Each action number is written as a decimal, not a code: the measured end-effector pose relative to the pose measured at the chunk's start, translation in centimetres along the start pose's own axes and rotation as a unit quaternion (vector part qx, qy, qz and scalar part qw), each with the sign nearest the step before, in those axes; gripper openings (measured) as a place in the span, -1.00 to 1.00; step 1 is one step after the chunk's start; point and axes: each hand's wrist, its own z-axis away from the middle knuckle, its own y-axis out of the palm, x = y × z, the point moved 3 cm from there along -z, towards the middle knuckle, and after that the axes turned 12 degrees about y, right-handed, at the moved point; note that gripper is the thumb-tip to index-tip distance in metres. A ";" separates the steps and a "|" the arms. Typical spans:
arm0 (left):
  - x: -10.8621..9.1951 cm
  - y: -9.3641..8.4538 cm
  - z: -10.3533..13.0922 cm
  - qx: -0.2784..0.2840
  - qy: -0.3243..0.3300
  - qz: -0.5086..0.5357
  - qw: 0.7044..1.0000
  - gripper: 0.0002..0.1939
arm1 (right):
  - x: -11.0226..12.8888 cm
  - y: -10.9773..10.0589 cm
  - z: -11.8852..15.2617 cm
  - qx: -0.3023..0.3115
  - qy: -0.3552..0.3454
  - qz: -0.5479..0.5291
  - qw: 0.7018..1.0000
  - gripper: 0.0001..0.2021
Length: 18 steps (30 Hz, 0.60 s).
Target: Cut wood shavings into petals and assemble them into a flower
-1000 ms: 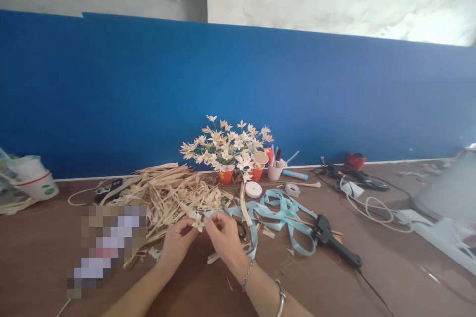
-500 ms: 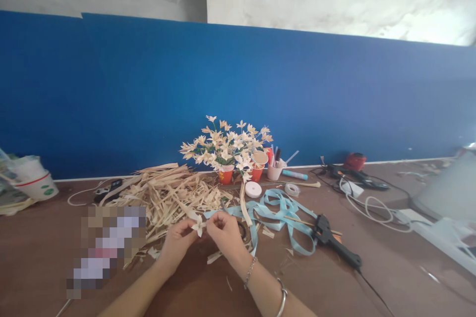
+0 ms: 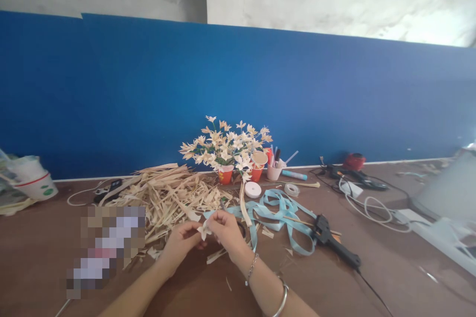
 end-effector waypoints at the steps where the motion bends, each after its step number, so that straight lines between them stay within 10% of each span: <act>1: 0.0 0.0 0.0 -0.006 -0.002 0.007 1.000 -0.79 | -0.1 -0.1 -0.1 -0.007 0.000 -0.002 1.000 -0.83; 18: -0.6 -0.9 -0.4 -0.073 0.063 -0.102 0.990 -0.85 | 2.5 -2.9 0.2 -0.066 -0.003 0.101 0.993 -0.80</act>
